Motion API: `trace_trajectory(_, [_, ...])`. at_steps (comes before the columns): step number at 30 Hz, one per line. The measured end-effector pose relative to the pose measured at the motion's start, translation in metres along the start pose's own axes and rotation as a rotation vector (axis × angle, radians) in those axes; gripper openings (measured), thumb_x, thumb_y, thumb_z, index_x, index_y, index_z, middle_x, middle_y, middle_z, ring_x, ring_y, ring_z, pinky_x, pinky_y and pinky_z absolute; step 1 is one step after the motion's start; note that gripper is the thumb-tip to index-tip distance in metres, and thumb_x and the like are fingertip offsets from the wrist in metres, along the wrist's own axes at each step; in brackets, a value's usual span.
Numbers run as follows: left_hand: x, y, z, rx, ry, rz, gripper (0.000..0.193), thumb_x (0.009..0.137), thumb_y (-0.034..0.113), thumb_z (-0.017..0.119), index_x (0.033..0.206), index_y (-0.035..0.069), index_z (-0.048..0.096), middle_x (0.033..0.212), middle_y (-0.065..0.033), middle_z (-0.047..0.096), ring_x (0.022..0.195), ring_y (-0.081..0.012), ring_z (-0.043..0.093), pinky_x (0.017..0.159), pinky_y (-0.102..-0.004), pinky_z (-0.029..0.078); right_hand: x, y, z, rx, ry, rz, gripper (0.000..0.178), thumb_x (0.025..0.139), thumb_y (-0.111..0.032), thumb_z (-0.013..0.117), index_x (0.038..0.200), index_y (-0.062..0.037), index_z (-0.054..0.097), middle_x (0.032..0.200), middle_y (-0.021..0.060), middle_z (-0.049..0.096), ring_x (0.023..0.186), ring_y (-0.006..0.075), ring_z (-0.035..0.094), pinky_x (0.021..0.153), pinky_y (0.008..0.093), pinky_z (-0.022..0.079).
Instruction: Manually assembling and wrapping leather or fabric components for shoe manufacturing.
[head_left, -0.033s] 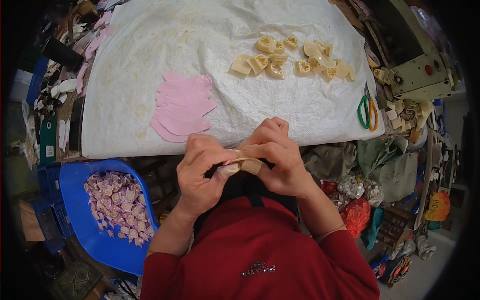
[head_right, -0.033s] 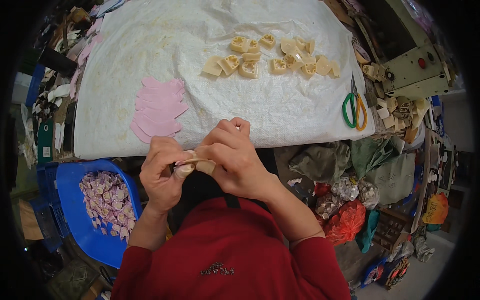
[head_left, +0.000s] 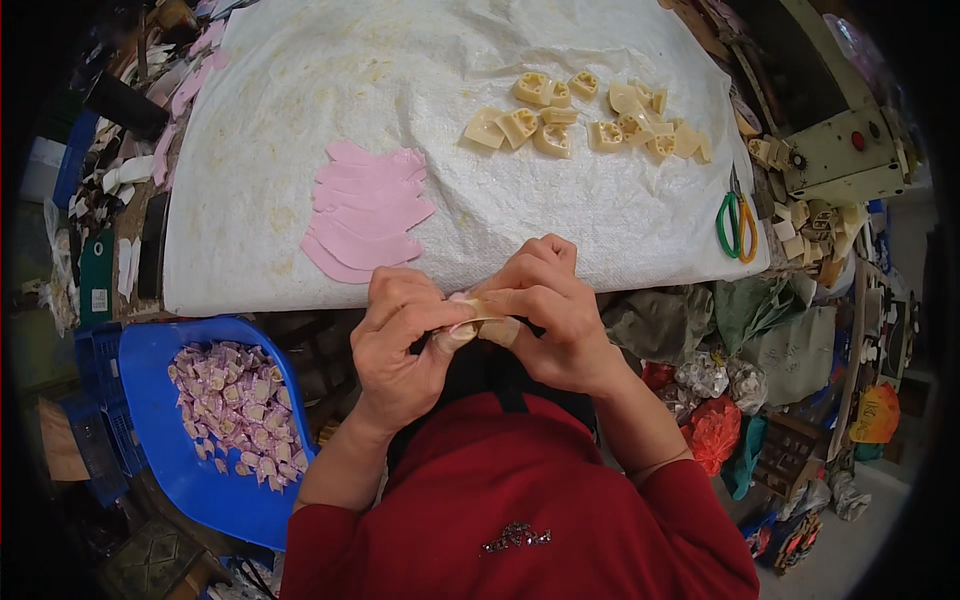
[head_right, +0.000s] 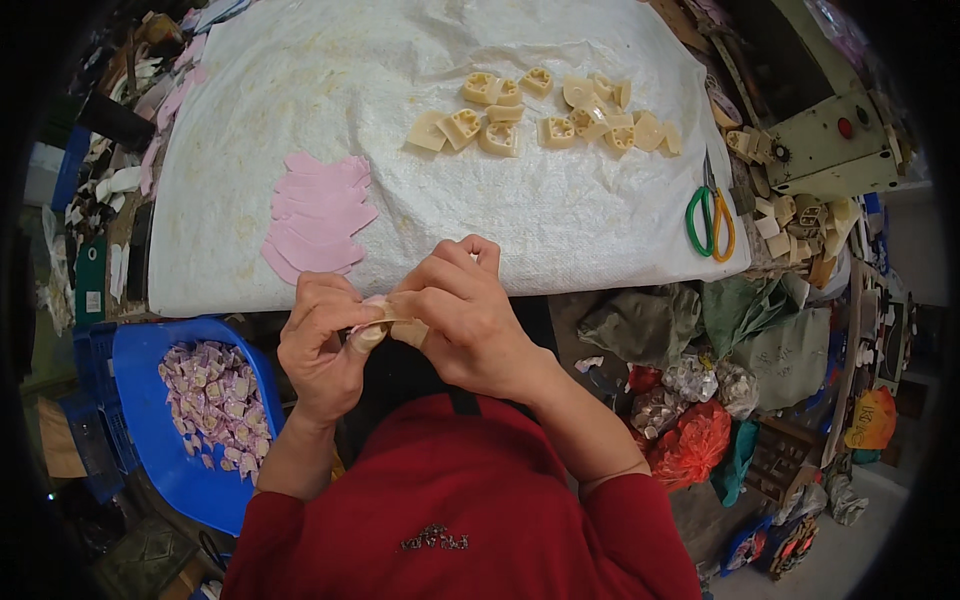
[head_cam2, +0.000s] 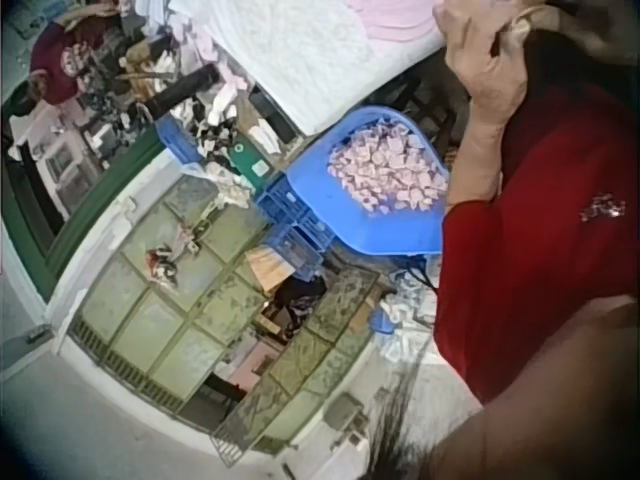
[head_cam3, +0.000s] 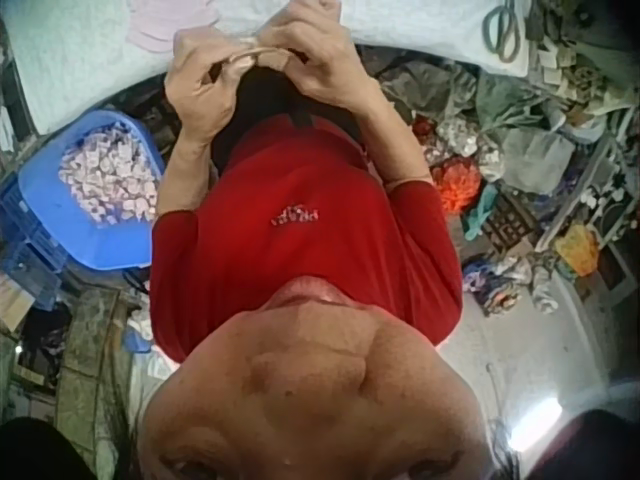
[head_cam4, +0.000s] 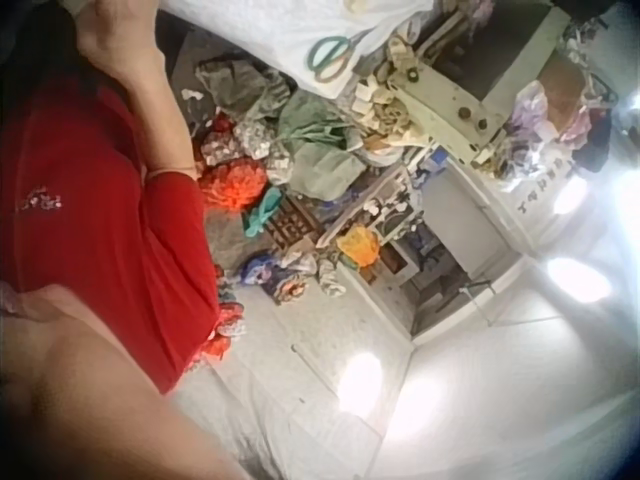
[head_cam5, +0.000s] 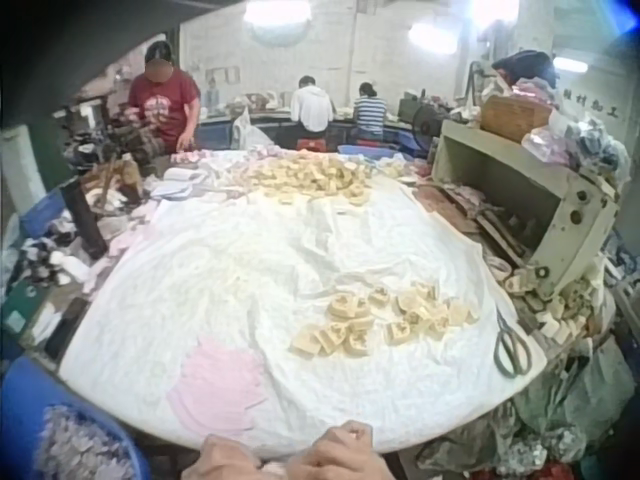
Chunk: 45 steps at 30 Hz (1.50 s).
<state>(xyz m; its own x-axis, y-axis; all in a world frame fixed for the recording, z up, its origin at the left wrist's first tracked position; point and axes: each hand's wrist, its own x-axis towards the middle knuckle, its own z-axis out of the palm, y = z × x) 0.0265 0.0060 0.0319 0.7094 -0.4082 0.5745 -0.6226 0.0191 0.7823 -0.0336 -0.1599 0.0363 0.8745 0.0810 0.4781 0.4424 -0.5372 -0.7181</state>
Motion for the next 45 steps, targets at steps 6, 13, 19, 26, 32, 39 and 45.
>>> trace_trajectory(6, [-0.002, -0.016, -0.009, 0.019, 0.073, 0.039, 0.023, 0.065, -0.009, 0.070, 0.083, 0.006, 0.066, 0.075, -0.0045, 0.052, 0.073, -0.0208, 0.050, 0.064, -0.0288, 0.042, 0.005, -0.010, 0.001, -0.071, 0.116, 0.015, 0.022, 0.074, -0.012, 0.070, 0.093, -0.0064, 0.062, 0.094, 0.0052, 0.060, 0.086, 0.0218, 0.053, 0.079, 0.0335, 0.038])
trace_trajectory(13, [-0.002, 0.001, 0.004, -0.247, 0.175, 0.070, 0.020, 0.071, -0.012, 0.065, 0.084, 0.004, 0.064, 0.079, -0.0057, 0.052, 0.076, -0.0198, 0.053, 0.067, -0.0283, 0.046, -0.026, -0.013, 0.026, 0.802, 0.275, 0.638, 0.030, 0.094, -0.027, 0.056, 0.109, -0.0016, 0.054, 0.101, 0.0080, 0.061, 0.083, 0.0104, 0.057, 0.070, 0.0259, 0.047])
trace_trajectory(19, [-0.007, -0.002, 0.003, -0.127, -0.011, 0.143, 0.019, 0.071, -0.012, 0.064, 0.083, -0.001, 0.057, 0.089, -0.0115, 0.059, 0.080, -0.0261, 0.062, 0.067, -0.0343, 0.051, -0.031, -0.014, 0.017, 1.000, 0.365, 0.699, 0.027, 0.094, -0.022, 0.053, 0.107, 0.0015, 0.052, 0.099, 0.0112, 0.060, 0.095, 0.0226, 0.061, 0.086, 0.0375, 0.050])
trace_trajectory(26, [-0.002, 0.002, 0.009, 0.347, -0.080, 0.313, 0.018, 0.064, -0.002, 0.065, 0.080, 0.002, 0.057, 0.083, -0.0074, 0.055, 0.070, -0.0219, 0.055, 0.056, -0.0321, 0.039, -0.019, -0.029, 0.013, 0.914, 0.303, 0.657, 0.026, 0.097, -0.019, 0.046, 0.103, 0.0048, 0.055, 0.111, 0.0178, 0.061, 0.095, 0.0199, 0.061, 0.082, 0.0335, 0.052])
trace_trajectory(32, [0.002, 0.009, 0.011, 0.464, -0.175, 0.302, 0.014, 0.065, -0.002, 0.063, 0.077, 0.001, 0.056, 0.080, -0.0069, 0.052, 0.067, -0.0218, 0.052, 0.056, -0.0324, 0.038, -0.020, -0.026, 0.016, 0.724, 0.237, 0.655, 0.030, 0.098, -0.018, 0.043, 0.108, 0.0069, 0.056, 0.110, 0.0160, 0.062, 0.096, 0.0157, 0.060, 0.079, 0.0294, 0.053])
trace_trajectory(39, [-0.004, -0.003, 0.003, 0.360, -0.142, 0.202, 0.016, 0.066, -0.005, 0.064, 0.078, 0.001, 0.055, 0.081, -0.0090, 0.055, 0.069, -0.0243, 0.054, 0.058, -0.0337, 0.043, -0.016, -0.016, 0.006, 0.896, 0.103, 0.719, 0.040, 0.096, -0.032, 0.048, 0.105, 0.0062, 0.056, 0.110, 0.0141, 0.062, 0.097, 0.0175, 0.060, 0.084, 0.0323, 0.051])
trace_trajectory(45, [-0.013, -0.005, 0.004, -0.168, -0.046, -0.084, 0.020, 0.070, -0.010, 0.066, 0.075, 0.001, 0.051, 0.091, -0.0130, 0.061, 0.081, -0.0243, 0.063, 0.067, -0.0310, 0.052, -0.012, 0.013, -0.006, 0.987, -0.005, 0.712, 0.030, 0.085, -0.022, 0.067, 0.101, 0.0017, 0.057, 0.097, 0.0108, 0.063, 0.087, 0.0163, 0.061, 0.078, 0.0300, 0.051])
